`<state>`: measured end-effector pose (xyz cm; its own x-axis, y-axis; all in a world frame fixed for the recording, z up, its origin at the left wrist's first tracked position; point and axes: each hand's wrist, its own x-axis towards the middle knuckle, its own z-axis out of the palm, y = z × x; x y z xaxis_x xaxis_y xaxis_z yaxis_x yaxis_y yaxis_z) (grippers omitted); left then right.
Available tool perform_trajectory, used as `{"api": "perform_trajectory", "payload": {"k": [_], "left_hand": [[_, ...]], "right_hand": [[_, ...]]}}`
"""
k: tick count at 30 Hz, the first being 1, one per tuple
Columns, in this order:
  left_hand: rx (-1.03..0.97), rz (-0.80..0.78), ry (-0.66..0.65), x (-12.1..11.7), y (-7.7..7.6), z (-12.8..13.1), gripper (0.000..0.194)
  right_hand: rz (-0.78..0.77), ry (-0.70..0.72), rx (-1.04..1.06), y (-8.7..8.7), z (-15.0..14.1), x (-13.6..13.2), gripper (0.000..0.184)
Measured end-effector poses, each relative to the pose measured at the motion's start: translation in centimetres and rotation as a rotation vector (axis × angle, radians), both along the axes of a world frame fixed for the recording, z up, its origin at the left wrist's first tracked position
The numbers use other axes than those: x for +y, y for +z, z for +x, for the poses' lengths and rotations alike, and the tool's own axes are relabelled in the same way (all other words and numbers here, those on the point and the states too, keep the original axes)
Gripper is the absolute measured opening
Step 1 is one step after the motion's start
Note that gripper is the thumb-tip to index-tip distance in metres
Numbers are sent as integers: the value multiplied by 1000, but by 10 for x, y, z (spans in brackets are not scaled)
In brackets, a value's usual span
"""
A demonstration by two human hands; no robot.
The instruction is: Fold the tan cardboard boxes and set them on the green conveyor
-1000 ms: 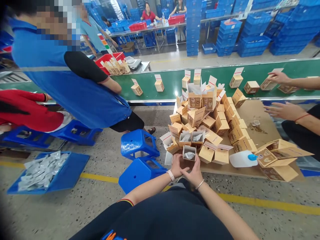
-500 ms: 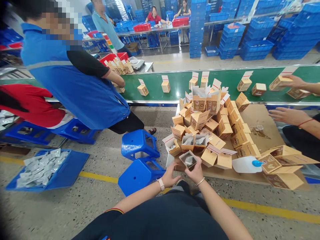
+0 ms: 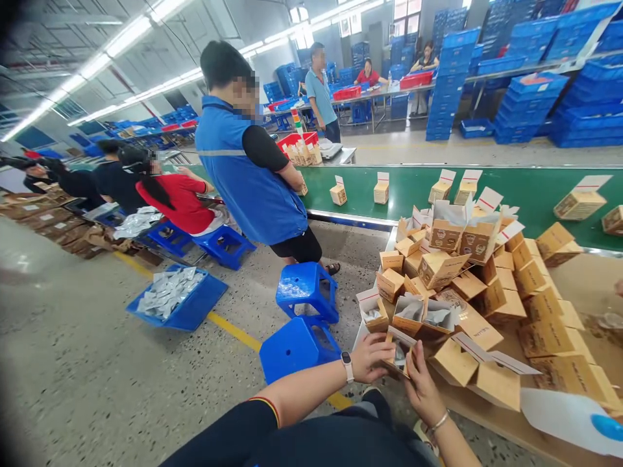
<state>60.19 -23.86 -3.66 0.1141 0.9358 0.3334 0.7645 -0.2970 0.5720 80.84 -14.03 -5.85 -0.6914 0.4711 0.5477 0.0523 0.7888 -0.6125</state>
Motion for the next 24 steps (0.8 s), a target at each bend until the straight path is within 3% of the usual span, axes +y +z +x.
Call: {"api": "perform_trajectory", "payload": {"k": [3, 7, 13, 18, 21, 24], "left_hand": [[-71, -48, -15, 5, 13, 0, 31], [-118, -126, 26, 3, 23, 6, 23], [-213, -12, 109, 1, 28, 12, 27], [-144, -49, 76, 16, 35, 5, 29], [-224, -55, 101, 24, 31, 10, 29], [-424, -76, 277, 25, 22, 28, 20]], "right_hand": [[-107, -12, -58, 0, 0, 5, 37], [-222, -54, -74, 10, -7, 10, 30], [-264, -102, 38, 30, -23, 12, 33], [-400, -95, 57, 36, -24, 16, 41], [-541, -259, 127, 35, -33, 12, 48], [-728, -448, 254, 29, -45, 8, 47]]}}
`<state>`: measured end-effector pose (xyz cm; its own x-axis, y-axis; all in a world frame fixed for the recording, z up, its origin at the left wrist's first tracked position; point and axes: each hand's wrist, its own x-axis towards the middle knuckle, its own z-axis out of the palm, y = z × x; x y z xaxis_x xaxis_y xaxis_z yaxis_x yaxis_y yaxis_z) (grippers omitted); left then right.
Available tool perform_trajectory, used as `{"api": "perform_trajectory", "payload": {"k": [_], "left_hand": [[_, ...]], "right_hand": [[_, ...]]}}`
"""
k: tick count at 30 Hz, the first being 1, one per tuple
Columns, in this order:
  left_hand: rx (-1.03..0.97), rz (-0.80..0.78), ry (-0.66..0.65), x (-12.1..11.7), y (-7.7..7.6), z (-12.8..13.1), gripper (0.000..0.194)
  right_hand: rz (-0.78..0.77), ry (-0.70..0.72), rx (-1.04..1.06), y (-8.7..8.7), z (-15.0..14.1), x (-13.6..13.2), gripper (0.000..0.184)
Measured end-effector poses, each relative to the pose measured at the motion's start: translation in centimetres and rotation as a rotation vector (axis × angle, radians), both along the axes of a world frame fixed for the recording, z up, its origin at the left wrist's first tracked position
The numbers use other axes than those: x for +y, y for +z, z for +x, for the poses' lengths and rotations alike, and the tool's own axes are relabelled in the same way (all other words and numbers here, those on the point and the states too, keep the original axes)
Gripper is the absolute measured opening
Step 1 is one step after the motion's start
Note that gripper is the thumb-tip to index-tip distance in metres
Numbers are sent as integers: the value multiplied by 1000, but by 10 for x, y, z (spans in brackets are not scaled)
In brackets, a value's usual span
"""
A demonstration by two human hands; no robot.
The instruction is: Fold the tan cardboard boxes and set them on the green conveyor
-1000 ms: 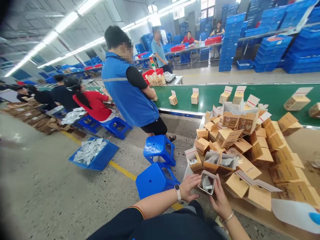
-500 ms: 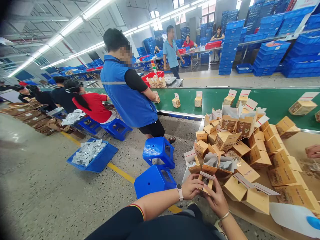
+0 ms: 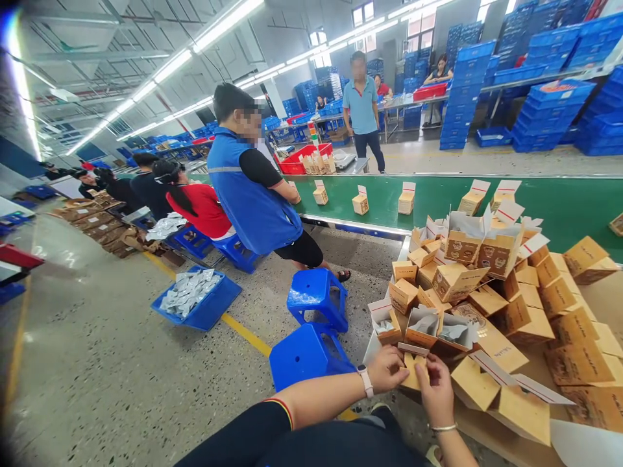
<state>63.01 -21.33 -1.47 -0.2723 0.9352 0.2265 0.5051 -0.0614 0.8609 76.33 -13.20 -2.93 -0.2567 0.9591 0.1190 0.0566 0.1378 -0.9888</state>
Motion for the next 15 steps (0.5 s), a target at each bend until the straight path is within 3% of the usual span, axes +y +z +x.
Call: {"api": "perform_trajectory", "payload": {"k": [2, 4, 7, 11, 15], "left_hand": [[-140, -63, 182, -2, -7, 15, 21], [-242, -128, 347, -3, -15, 28, 34], [-341, -183, 489, 1, -24, 35, 44], [-468, -233, 369, 10, -25, 27, 38], [-561, -285, 278, 8, -17, 21, 34]], "right_hand": [[-101, -28, 36, -5, -4, 1, 57], [-139, 15, 11, -11, -4, 4, 62], [-182, 81, -40, -14, 1, 10, 60], [-330, 161, -68, -2, 2, 6, 56], [-331, 162, -124, 14, -4, -5, 56]]}}
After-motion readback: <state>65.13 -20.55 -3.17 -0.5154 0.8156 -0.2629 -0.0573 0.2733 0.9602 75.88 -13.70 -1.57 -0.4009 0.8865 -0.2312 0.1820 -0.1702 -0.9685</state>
